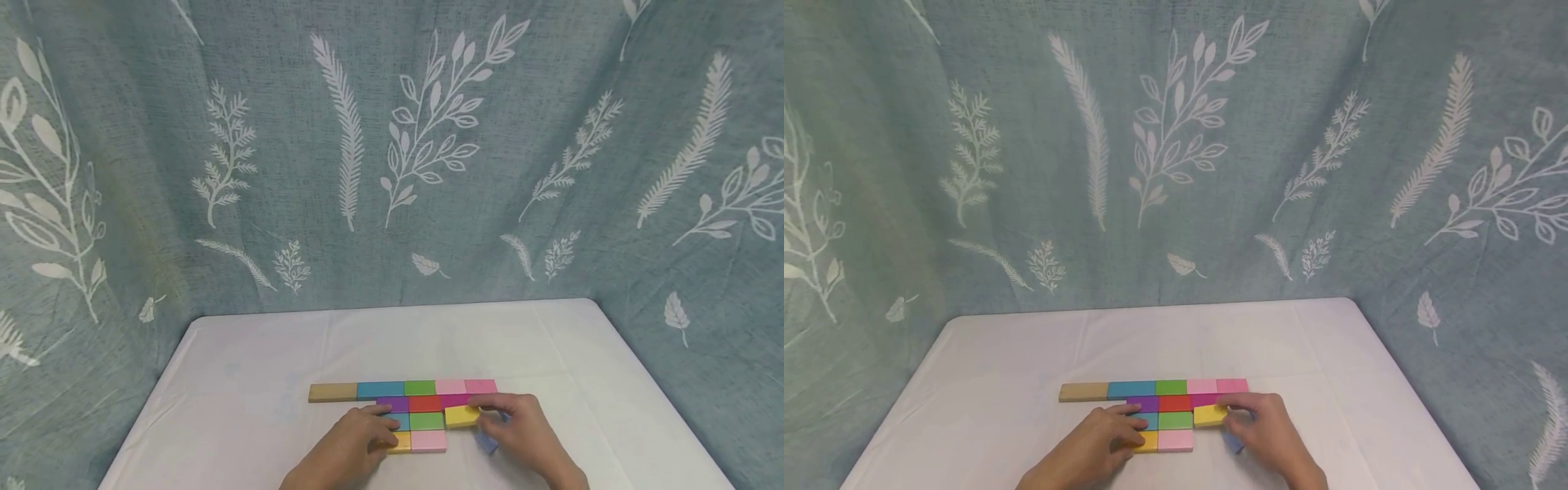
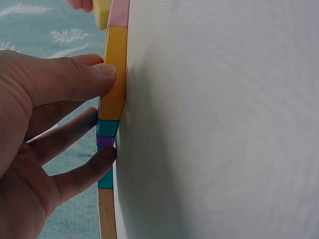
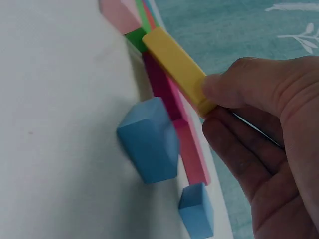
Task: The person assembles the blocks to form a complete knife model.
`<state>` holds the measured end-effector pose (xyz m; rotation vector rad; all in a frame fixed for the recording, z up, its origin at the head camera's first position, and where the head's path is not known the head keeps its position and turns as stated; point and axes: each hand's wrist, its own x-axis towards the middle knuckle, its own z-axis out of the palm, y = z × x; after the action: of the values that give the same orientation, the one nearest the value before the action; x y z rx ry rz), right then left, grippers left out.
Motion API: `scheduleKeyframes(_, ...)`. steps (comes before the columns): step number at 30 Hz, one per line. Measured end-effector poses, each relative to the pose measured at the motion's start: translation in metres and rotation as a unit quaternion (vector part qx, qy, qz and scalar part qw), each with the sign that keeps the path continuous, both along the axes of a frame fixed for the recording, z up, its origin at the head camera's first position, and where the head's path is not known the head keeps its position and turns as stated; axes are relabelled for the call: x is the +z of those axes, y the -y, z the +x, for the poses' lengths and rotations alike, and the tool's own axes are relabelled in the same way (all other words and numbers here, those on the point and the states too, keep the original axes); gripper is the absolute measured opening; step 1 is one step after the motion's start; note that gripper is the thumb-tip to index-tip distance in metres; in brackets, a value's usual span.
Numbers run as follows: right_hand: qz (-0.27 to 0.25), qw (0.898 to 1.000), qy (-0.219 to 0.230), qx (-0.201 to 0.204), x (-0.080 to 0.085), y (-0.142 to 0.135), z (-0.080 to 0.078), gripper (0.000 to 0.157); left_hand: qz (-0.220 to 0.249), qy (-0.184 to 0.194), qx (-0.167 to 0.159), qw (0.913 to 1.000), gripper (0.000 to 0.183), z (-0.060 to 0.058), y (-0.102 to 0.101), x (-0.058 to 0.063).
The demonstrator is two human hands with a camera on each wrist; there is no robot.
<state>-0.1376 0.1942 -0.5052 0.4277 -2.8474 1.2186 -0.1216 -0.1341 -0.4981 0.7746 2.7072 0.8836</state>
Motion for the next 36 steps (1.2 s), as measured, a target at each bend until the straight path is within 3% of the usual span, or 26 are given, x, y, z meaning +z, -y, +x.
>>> scheduleKeyframes(7,0.052,0.998,-0.025,0.029,-0.005,0.002,0.000,0.029,0.003,0.004,-0.001,1.0000,0.017,0.000,0.000,0.001)
scheduleKeyframes(16,0.124,0.988,-0.053,0.072,-0.002,0.005,-0.003,0.032,0.002,-0.003,-0.004,1.0000,0.017,-0.001,0.001,0.001)
scheduleKeyframes(27,0.137,0.986,-0.049,0.077,0.000,0.011,-0.005,0.030,-0.002,0.004,-0.005,1.0000,0.016,-0.002,0.000,0.002)
scheduleKeyframes(36,0.142,0.984,-0.076,0.077,-0.001,0.013,-0.004,0.029,0.004,-0.002,-0.008,1.0000,0.017,-0.001,0.001,0.002)
